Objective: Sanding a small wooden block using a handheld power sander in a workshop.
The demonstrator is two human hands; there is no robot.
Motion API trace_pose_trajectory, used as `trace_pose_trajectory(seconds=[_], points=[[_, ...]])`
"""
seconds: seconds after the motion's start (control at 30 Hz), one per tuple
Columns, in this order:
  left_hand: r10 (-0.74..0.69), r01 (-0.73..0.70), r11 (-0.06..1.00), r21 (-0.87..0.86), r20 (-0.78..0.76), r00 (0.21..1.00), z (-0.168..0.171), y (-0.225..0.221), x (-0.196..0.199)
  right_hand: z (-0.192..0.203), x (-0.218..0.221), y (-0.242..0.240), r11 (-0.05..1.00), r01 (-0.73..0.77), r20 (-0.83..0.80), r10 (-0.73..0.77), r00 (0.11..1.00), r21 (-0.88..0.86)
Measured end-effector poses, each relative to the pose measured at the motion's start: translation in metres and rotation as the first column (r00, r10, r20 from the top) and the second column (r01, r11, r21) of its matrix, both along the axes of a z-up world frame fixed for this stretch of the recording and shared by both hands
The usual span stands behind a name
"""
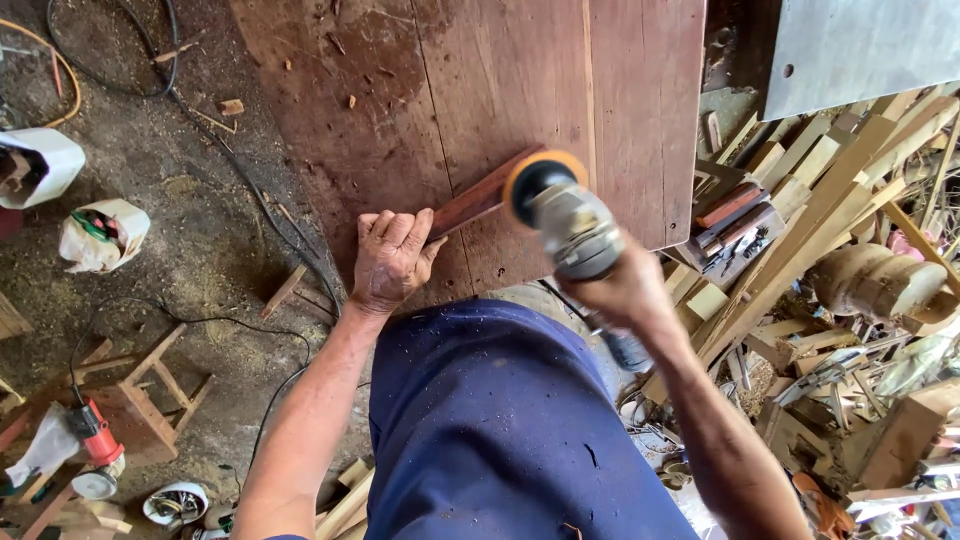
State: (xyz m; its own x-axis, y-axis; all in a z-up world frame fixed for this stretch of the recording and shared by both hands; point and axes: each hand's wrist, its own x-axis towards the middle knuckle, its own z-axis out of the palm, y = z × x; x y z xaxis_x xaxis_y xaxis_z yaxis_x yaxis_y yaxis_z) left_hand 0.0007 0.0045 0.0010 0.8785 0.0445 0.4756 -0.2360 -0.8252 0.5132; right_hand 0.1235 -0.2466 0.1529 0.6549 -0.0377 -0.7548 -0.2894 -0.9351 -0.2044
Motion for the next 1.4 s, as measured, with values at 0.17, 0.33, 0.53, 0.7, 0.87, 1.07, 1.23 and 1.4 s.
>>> trace_pose_trajectory(seconds=[0.17,0.33,0.53,0.7,0.87,1.07,1.23,1.4], points=[[0.013,-0.013,1.000,0.015,-0.001,1.000,0.002,0.001,0.001,-0.010,-0.004,0.000,1.000,-0.024,-0.001,0.024,1.000,0.001],[0.019,-0.019,1.000,-0.001,-0.004,1.000,-0.006,-0.002,-0.002,-0.004,-0.003,-0.004,0.997,-0.068,-0.046,0.070,0.996,0.035],[0.040,-0.040,0.999,-0.013,-0.048,0.998,0.005,0.001,0.000,0.007,0.024,-0.076,0.778,0.333,0.116,-0.456,0.882,0.533],[0.146,-0.055,0.958,0.283,-0.314,0.938,0.055,-0.025,0.041,0.039,0.017,-0.127,0.359,0.499,-0.195,-0.625,0.756,0.789],[-0.200,0.187,0.979,-0.076,-0.241,0.950,0.056,-0.064,0.095,0.014,-0.022,-0.188,0.097,0.534,-0.362,-0.632,0.685,0.840],[-0.573,0.410,0.664,-0.626,-0.072,0.817,0.133,-0.063,0.094,-0.010,-0.096,-0.250,-0.036,0.564,-0.407,-0.730,0.549,0.825],[-0.630,0.464,0.527,-0.712,0.040,0.776,0.158,-0.067,0.095,-0.015,-0.133,-0.256,-0.076,0.577,-0.392,-0.804,0.447,0.813],[-0.640,0.405,0.535,-0.741,-0.043,0.767,0.166,-0.066,0.088,-0.019,-0.151,-0.251,-0.201,0.550,-0.425,-0.847,0.318,0.811]])
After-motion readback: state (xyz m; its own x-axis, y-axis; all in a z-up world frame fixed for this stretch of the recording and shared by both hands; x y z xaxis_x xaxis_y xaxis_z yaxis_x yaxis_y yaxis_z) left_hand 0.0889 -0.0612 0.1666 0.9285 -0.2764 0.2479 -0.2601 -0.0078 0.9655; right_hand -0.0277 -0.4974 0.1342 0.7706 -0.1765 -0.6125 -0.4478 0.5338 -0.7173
